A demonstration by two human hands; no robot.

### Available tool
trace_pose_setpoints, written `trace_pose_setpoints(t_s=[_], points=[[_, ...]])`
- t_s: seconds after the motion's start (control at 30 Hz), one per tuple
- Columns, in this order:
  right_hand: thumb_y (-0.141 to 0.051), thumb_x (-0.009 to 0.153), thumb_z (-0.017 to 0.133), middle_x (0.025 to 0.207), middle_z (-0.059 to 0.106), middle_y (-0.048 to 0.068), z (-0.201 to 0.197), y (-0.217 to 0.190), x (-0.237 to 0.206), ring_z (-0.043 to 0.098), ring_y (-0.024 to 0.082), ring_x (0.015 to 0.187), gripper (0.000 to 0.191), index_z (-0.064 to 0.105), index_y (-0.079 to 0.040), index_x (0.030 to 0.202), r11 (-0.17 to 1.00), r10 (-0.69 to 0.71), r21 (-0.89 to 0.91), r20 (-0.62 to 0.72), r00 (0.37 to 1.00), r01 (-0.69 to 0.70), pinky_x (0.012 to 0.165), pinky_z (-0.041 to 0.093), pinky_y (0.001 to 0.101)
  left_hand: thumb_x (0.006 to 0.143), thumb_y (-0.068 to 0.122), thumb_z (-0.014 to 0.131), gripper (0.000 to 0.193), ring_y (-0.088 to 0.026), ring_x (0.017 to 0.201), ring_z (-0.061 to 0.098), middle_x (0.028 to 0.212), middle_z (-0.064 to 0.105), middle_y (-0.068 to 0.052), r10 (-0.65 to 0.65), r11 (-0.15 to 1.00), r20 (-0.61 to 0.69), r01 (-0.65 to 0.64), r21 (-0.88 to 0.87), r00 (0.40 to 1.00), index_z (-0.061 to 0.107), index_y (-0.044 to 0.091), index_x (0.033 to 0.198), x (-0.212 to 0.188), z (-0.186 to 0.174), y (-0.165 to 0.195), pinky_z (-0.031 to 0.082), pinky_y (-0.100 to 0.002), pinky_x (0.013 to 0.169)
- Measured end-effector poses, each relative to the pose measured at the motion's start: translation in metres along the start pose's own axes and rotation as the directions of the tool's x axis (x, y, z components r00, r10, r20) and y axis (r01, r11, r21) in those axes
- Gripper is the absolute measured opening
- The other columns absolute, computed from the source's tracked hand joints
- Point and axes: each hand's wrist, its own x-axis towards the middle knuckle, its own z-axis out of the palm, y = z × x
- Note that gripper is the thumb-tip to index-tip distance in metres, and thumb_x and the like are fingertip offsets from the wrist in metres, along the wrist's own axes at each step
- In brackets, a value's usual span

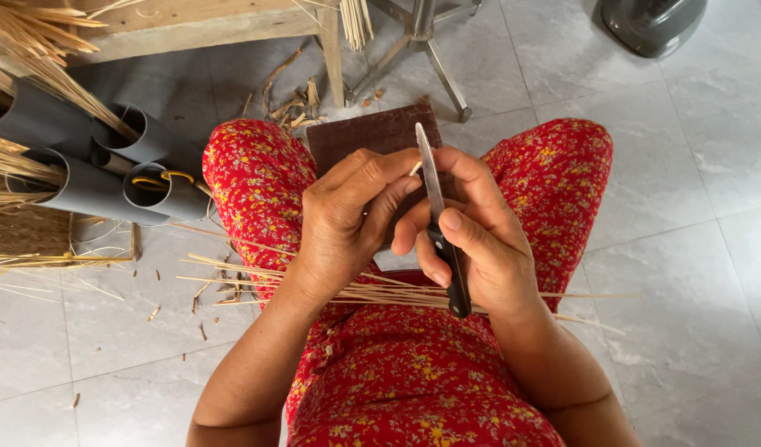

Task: The person sits on a low stool with a wooden board on their lap and splits thin bamboo strips into narrower pieces using a knife. They pull finished strips across their lap into a growing bundle and reach to a pile of raw bamboo strips beside them to continue.

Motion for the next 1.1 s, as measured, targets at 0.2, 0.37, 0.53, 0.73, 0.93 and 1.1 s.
trace_pose_setpoints(t_s=[0.2,0.37,0.53,0.73,0.93,1.1], points=[[-0.022,0.113,0.053,0.102,0.066,0.029,0.0012,0.0014,-0.0004,0.056,0.012,0.065,0.056,0.028,-0.001,0.16,0.999,0.004,0.036,0.017,1.0,-0.005,0.059,0.045,0.0213,0.097,-0.004,0.077,0.029,-0.018,0.086,0.07,0.098,0.07,-0.006,-0.014,1.0,-0.001,0.014,0.003,1.0,0.07,0.008,0.122,-0.0005,-0.0013,0.0,0.057,-0.03,0.073],[-0.02,0.11,0.053,0.111,0.062,0.025,0.0009,0.0027,-0.0018,0.065,0.02,0.083,0.058,0.028,0.003,0.157,1.0,-0.021,-0.02,-0.019,1.0,0.02,0.054,0.047,0.0236,0.098,-0.004,0.076,0.029,-0.018,0.089,0.072,0.099,0.07,-0.006,-0.013,1.0,0.012,0.013,-0.003,1.0,0.07,0.009,0.123,-0.0009,-0.0028,0.0021,0.058,-0.029,0.076],[-0.019,0.113,0.054,0.107,0.063,0.026,0.0016,0.0024,-0.003,0.065,0.02,0.081,0.057,0.027,0.002,0.159,0.999,-0.034,0.001,0.011,0.999,0.034,0.055,0.047,0.0232,0.097,-0.004,0.076,0.029,-0.019,0.09,0.072,0.099,0.071,-0.006,0.006,1.0,0.006,-0.006,0.01,1.0,0.07,0.009,0.123,-0.0002,-0.0042,0.0019,0.059,-0.03,0.076],[-0.021,0.106,0.055,0.108,0.062,0.024,0.0057,0.0017,-0.0011,0.063,0.019,0.079,0.058,0.03,0.002,0.154,0.999,-0.011,-0.051,-0.055,0.998,0.008,0.053,0.046,0.0235,0.096,-0.003,0.078,0.034,-0.019,0.093,0.074,0.099,0.07,-0.006,0.03,0.995,-0.018,-0.028,0.096,0.999,0.07,0.01,0.126,-0.0026,-0.0043,0.0031,0.061,-0.03,0.079],[-0.022,0.112,0.055,0.1,0.065,0.026,0.0051,0.0,-0.0024,0.054,0.014,0.066,0.055,0.031,0.0,0.157,0.999,-0.017,-0.043,0.011,1.0,0.018,0.057,0.044,0.0223,0.095,-0.003,0.078,0.036,-0.021,0.094,0.073,0.1,0.07,-0.006,0.078,0.986,-0.021,-0.074,0.148,0.997,0.069,0.009,0.128,-0.0035,-0.0047,0.0018,0.061,-0.029,0.076],[-0.022,0.112,0.055,0.099,0.065,0.026,0.0039,0.0018,-0.0028,0.05,0.012,0.063,0.055,0.031,0.0,0.157,0.999,-0.02,-0.043,0.003,1.0,0.02,0.058,0.044,0.0228,0.095,-0.004,0.078,0.036,-0.021,0.093,0.073,0.101,0.071,-0.006,0.109,0.972,-0.044,-0.098,0.213,0.993,0.069,0.009,0.127,-0.005,-0.0023,0.0012,0.06,-0.03,0.075]])
